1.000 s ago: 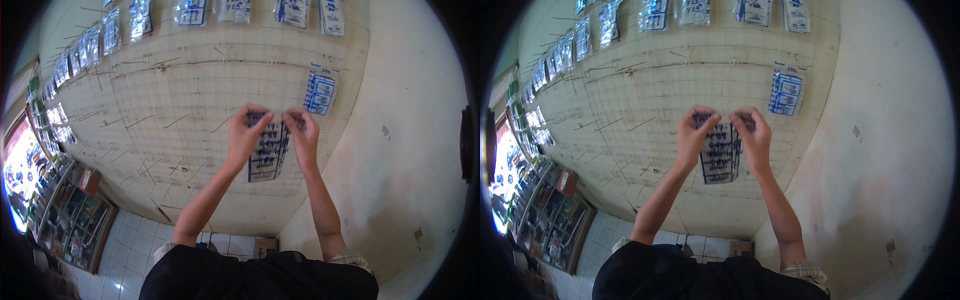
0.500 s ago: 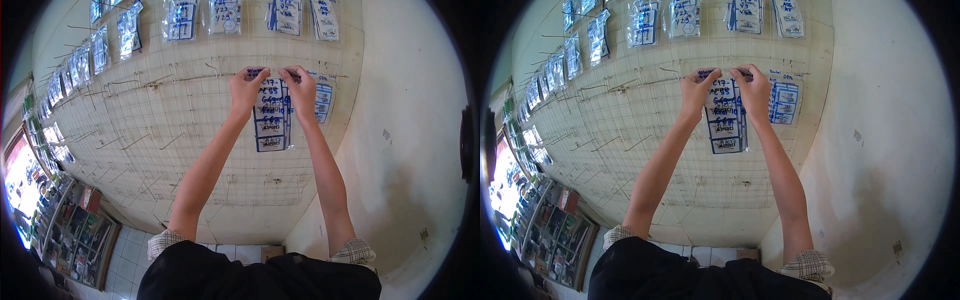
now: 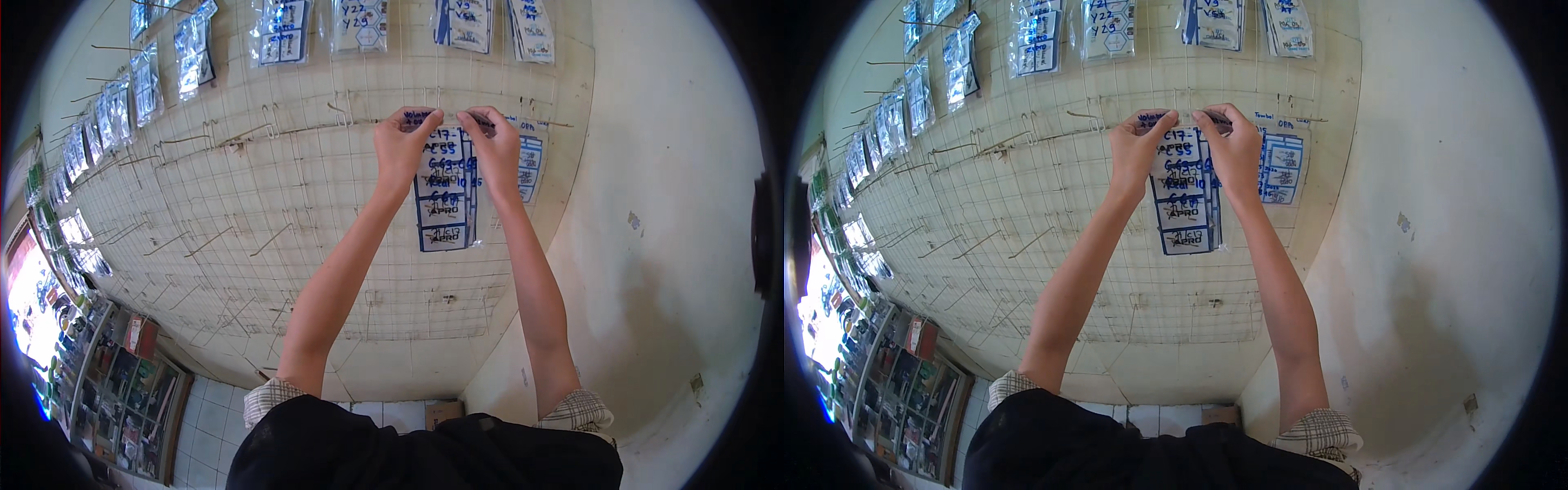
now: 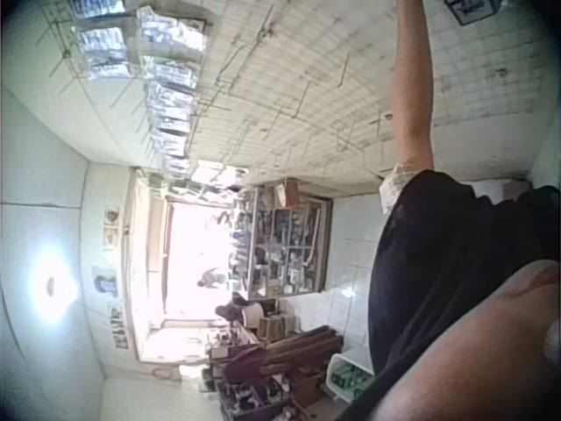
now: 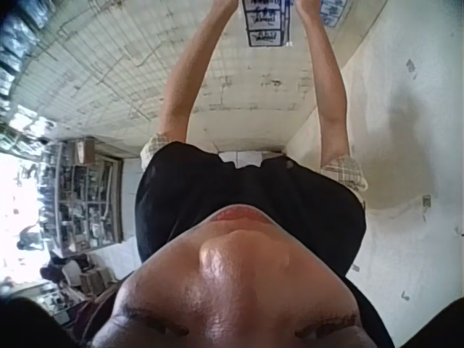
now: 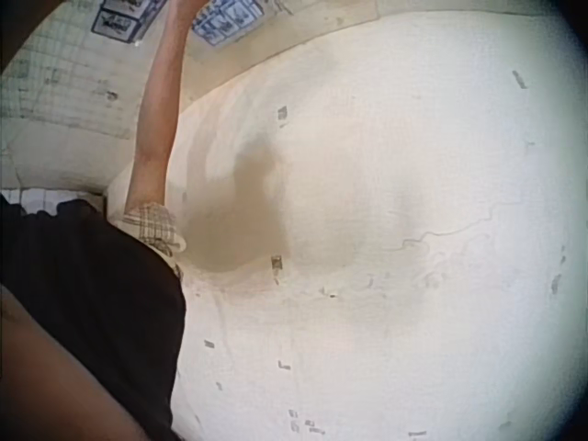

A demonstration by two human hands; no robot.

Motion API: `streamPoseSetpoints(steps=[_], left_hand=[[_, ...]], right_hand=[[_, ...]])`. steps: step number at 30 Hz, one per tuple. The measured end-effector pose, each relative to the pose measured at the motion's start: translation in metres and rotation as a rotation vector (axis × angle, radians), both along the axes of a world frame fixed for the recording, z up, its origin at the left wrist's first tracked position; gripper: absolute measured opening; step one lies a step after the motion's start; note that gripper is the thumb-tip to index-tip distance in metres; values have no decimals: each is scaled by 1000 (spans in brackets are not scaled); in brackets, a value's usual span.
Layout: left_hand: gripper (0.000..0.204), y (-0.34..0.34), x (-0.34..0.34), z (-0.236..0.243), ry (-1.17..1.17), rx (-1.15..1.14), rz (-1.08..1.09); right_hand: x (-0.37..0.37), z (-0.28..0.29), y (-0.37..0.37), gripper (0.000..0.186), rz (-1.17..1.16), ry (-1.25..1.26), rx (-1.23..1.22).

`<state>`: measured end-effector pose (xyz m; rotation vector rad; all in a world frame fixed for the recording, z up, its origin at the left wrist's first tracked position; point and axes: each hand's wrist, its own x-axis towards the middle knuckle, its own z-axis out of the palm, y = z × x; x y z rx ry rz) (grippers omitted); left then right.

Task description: The person takes plastic-wrapped mobile screen protectors from a clear container and hangs them one by one onto wire hooks on a display wall.

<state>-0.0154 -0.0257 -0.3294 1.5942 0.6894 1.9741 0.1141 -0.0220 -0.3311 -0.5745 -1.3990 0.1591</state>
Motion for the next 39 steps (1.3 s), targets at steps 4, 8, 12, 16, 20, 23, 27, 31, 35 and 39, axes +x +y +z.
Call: streamPoseSetpoints(steps=[4, 8, 12, 16, 20, 23, 27, 31, 35, 39], left_hand=[[19, -2, 3, 3, 7, -26, 6], [21, -2, 2, 5, 7, 37, 14], [21, 4, 2, 5, 4, -6, 0], [22, 17, 1, 2, 12, -43, 17], [20, 43, -2, -6, 108, 52, 246], [19, 65, 0, -5, 185, 146, 426], [17, 89, -7, -6, 302, 243, 609], [15, 96, -9, -5, 391, 227, 704], [18, 93, -7, -2, 439, 178, 752], [48, 74, -2, -9, 482, 192, 796]], right_hand=[[3, 1, 0, 23, 26, 13, -5], [2, 2, -1, 24, 31, 20, -19], [4, 1, 6, 23, 63, 15, -48], [3, -3, 27, 23, 48, 21, -101], [-8, -8, 59, 21, -59, -26, -13], [-10, -9, 91, 18, -135, -38, 49], [-21, -7, 109, 17, -460, -165, 72], [-25, -6, 112, 18, -602, -218, 50], [-25, -9, 113, 18, -656, -241, 68], [-12, -11, 106, 29, -561, -271, 133]])
